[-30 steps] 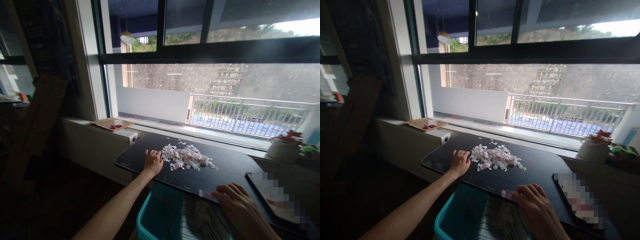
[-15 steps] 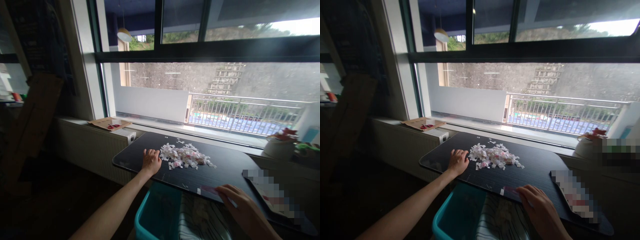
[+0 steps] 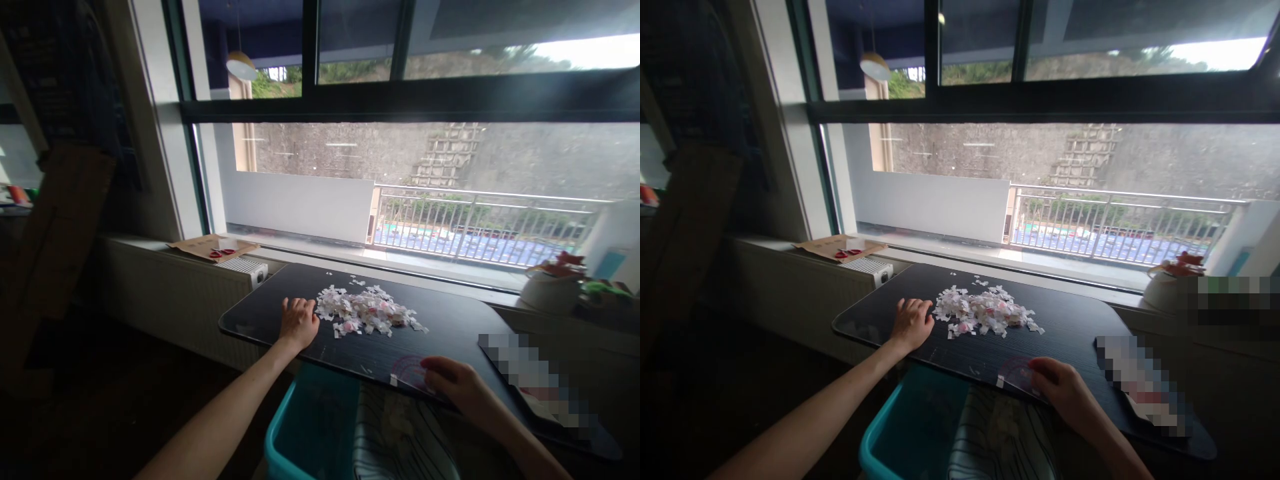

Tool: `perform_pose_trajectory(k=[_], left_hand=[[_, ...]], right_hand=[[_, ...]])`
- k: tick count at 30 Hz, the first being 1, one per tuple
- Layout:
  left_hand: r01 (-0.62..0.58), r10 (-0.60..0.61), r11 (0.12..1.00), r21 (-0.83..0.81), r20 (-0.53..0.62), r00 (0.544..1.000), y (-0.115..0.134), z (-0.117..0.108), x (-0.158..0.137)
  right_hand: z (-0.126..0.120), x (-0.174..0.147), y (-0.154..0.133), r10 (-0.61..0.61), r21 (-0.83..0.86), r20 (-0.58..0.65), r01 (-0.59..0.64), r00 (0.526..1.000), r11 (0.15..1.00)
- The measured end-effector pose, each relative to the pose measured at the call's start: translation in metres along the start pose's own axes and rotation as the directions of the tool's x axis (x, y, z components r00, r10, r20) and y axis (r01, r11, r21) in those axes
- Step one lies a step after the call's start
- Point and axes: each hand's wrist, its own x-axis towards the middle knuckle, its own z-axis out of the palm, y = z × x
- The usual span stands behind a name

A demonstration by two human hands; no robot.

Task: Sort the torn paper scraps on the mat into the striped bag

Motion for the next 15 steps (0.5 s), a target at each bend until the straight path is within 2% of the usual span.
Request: perform_pose_trajectory(k=[6, 15], left_hand=[[-0.005, 0.005, 1.0, 0.011, -0.004, 1.0, 0.0, 0.0, 0.0], [-0.005, 0.005, 1.0, 0.025, -0.007, 1.0, 0.0, 0.001, 0.001]], right_hand=[[-0.008, 0.002, 0.004, 0.034, -0.018, -0.011, -0.034, 0.999, 0.999], [-0.001, 0.003, -0.012, 0.056, 0.034, 0.101, -0.06, 0.993, 0.998]])
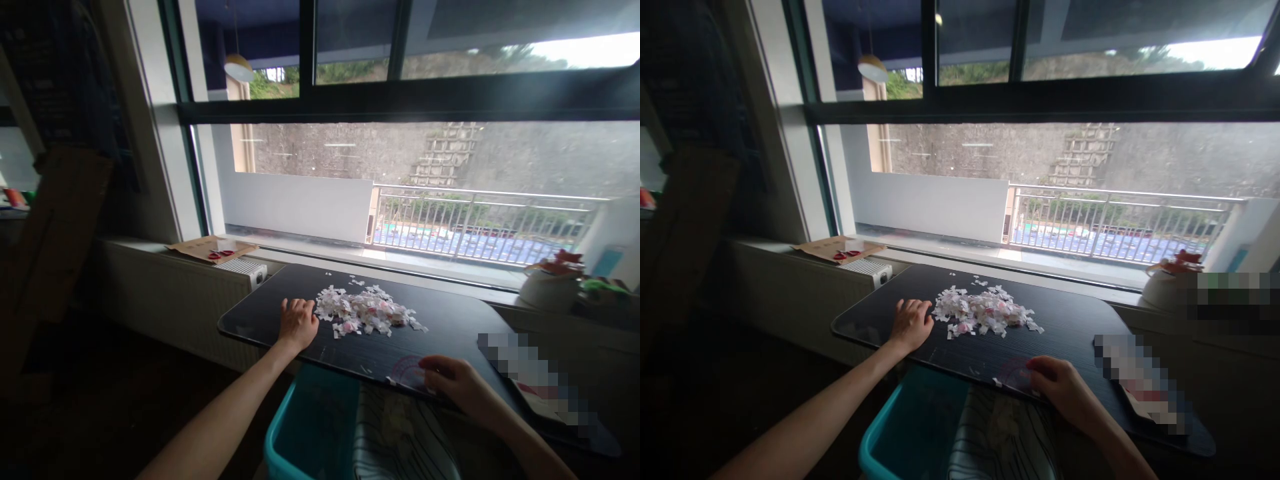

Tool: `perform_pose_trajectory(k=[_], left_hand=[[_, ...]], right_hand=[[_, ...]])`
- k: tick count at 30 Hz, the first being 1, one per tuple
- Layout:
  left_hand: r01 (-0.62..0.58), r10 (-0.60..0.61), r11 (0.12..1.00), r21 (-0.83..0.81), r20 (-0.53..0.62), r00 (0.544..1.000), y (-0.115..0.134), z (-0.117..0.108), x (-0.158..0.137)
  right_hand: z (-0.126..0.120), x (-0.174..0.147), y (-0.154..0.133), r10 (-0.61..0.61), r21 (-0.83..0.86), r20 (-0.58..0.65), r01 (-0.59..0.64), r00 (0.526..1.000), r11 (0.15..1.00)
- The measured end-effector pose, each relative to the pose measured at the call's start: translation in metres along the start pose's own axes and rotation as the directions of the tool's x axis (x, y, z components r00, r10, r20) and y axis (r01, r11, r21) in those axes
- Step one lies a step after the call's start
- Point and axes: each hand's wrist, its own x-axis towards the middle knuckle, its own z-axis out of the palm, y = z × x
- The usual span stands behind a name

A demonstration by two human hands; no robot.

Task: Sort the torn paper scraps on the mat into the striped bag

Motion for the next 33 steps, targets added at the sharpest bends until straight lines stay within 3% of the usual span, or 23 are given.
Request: perform_pose_trajectory(k=[14, 16, 19, 22, 25, 30, 33], left_hand=[[-0.02, 0.02, 1.0, -0.006, 0.001, 1.0, -0.002, 0.001, 0.0], [-0.018, 0.018, 1.0, -0.005, 0.009, 1.0, -0.002, 0.001, 0.0], [-0.016, 0.016, 1.0, 0.0, 0.016, 1.0, -0.001, -0.001, 0.0], [-0.009, 0.009, 1.0, 0.013, 0.007, 1.0, 0.0, -0.001, 0.0], [-0.009, 0.009, 1.0, 0.007, 0.005, 1.0, -0.001, -0.001, 0.0], [-0.018, 0.017, 1.0, 0.004, 0.012, 1.0, -0.001, 0.0, 0.0], [-0.014, 0.014, 1.0, 0.01, 0.014, 1.0, -0.001, -0.001, 0.0]], right_hand=[[-0.007, -0.004, 0.01, -0.039, 0.03, 0.031, 0.038, 0.999, 0.999], [-0.007, 0.007, 0.012, -0.074, 0.025, -0.037, 0.075, 0.997, 0.997], [-0.006, 0.033, 0.013, -0.145, -0.099, -0.24, 0.124, 0.96, 0.987], [-0.002, 0.058, 0.01, -0.195, -0.309, -0.328, 0.091, 0.924, 0.947], [0.006, 0.067, 0.005, -0.223, -0.349, -0.337, 0.099, 0.915, 0.932], [0.011, 0.057, 0.002, -0.279, -0.395, -0.244, 0.167, 0.929, 0.903], [0.01, 0.057, 0.0, -0.291, -0.413, -0.253, 0.169, 0.923, 0.895]])
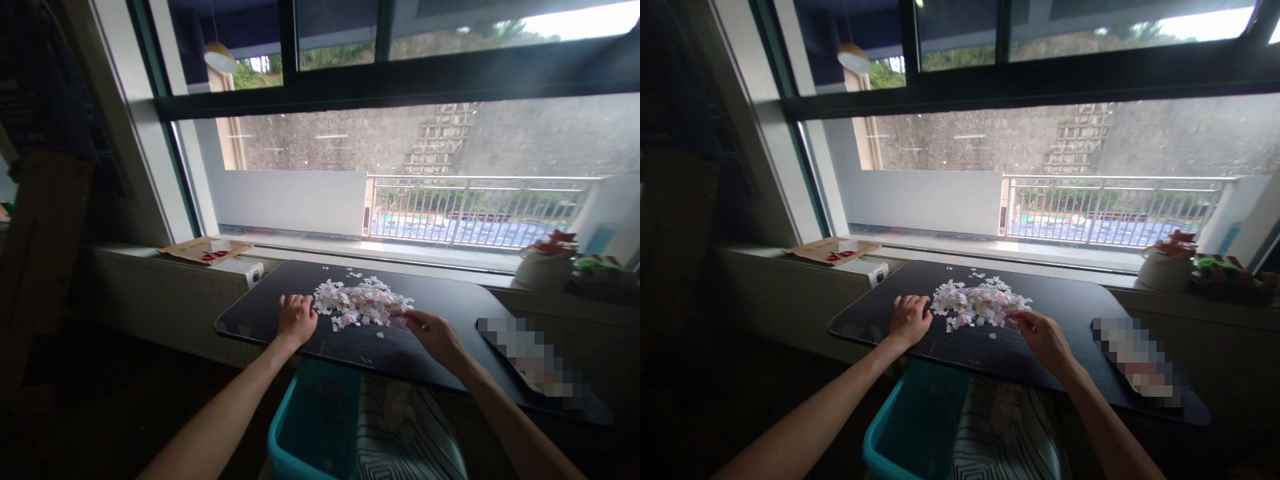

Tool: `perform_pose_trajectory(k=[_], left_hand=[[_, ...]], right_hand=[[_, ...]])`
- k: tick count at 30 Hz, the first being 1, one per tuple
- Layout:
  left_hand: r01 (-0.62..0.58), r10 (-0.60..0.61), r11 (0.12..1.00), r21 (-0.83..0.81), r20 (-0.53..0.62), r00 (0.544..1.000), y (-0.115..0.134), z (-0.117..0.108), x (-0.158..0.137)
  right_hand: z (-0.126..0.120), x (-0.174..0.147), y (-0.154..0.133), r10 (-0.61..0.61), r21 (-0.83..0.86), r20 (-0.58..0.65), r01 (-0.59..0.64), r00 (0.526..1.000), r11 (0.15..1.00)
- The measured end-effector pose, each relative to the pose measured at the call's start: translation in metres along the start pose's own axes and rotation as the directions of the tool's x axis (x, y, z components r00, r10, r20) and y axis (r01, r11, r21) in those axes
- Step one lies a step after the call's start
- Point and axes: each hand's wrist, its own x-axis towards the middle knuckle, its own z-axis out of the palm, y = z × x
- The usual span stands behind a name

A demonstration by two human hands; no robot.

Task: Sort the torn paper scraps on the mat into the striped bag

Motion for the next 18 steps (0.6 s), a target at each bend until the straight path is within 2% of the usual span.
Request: perform_pose_trajectory(k=[4, 8, 13, 18], left_hand=[[0.002, -0.002, 1.0, 0.009, -0.004, 1.0, 0.0, 0.0, 0.0], [-0.008, 0.008, 1.0, -0.001, 0.003, 1.0, -0.001, 0.0, 0.0], [-0.008, 0.008, 1.0, -0.007, 0.011, 1.0, -0.001, -0.003, 0.0], [-0.014, 0.014, 1.0, -0.004, -0.006, 1.0, -0.002, -0.001, -0.001]], right_hand=[[0.002, 0.005, -0.002, -0.011, 0.005, -0.02, 0.011, 1.0, 1.0], [-0.002, -0.004, 0.001, -0.033, 0.053, 0.063, 0.03, 0.997, 0.998], [-0.014, -0.018, 0.006, 0.022, 0.076, 0.024, -0.023, 0.999, 0.997], [-0.016, -0.028, 0.008, 0.056, 0.118, 0.087, -0.066, 0.995, 0.991]])
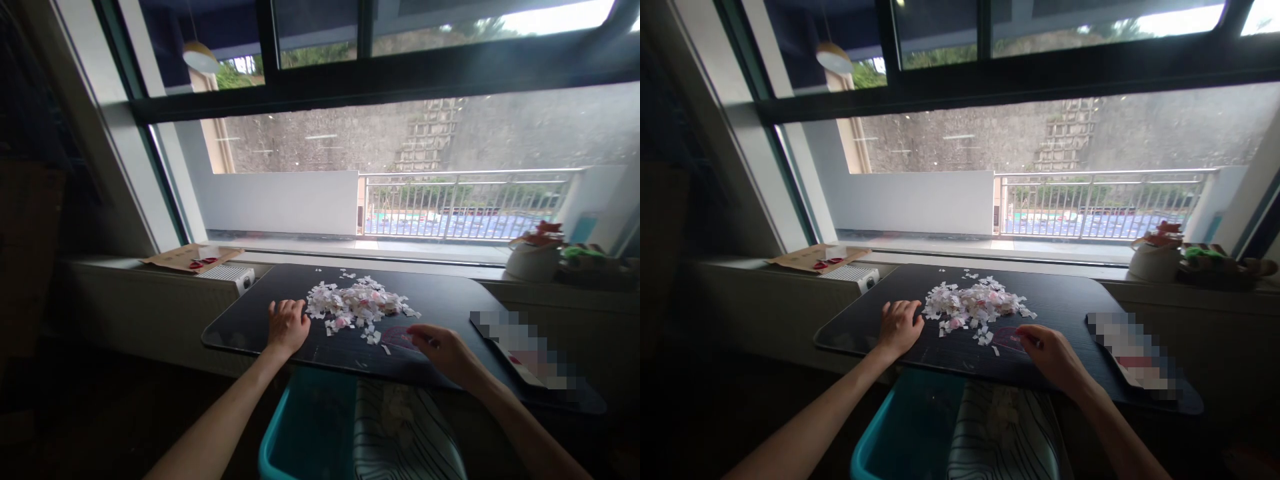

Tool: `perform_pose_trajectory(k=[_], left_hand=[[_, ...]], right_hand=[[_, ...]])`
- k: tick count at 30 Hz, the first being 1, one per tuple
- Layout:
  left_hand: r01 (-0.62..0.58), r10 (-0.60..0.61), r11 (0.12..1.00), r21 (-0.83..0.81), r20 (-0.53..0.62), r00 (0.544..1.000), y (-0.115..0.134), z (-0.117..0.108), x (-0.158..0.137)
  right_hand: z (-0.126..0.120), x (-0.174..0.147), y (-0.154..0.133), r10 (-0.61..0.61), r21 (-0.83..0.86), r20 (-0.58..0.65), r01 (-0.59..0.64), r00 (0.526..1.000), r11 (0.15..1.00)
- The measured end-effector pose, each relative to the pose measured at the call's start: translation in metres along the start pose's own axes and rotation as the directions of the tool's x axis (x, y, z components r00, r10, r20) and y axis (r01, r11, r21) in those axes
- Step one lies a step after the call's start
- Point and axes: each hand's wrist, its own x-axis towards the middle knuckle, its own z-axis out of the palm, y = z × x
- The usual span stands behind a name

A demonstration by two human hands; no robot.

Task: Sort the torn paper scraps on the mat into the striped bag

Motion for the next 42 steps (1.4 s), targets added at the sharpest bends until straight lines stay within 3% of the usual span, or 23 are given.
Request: perform_pose_trajectory(k=[13, 17, 23, 29, 37, 42], left_hand=[[-0.004, 0.004, 1.0, 0.014, 0.001, 1.0, -0.001, 0.002, 0.001], [-0.008, 0.008, 1.0, 0.009, -0.001, 1.0, -0.001, 0.002, 0.001], [-0.006, 0.006, 1.0, 0.011, -0.002, 1.0, -0.001, 0.002, 0.001], [-0.009, 0.009, 1.0, 0.016, -0.006, 1.0, -0.001, 0.003, 0.001], [-0.005, 0.005, 0.999, 0.032, 0.001, 1.0, 0.0, 0.002, 0.001], [-0.01, 0.01, 1.0, 0.029, -0.01, 1.0, 0.0, 0.001, 0.001]], right_hand=[[-0.007, -0.014, -0.001, 0.071, -0.015, -0.001, -0.071, 0.997, 0.997], [-0.012, -0.017, -0.003, 0.077, -0.022, -0.051, -0.079, 0.996, 0.997], [-0.006, -0.017, -0.007, 0.085, 0.022, 0.012, -0.085, 0.996, 0.996], [-0.003, -0.015, 0.003, 0.116, 0.055, -0.04, -0.114, 0.992, 0.992], [-0.004, -0.022, -0.01, 0.077, 0.163, 0.074, -0.088, 0.994, 0.983], [-0.006, -0.025, -0.011, 0.096, 0.173, 0.066, -0.106, 0.993, 0.979]])
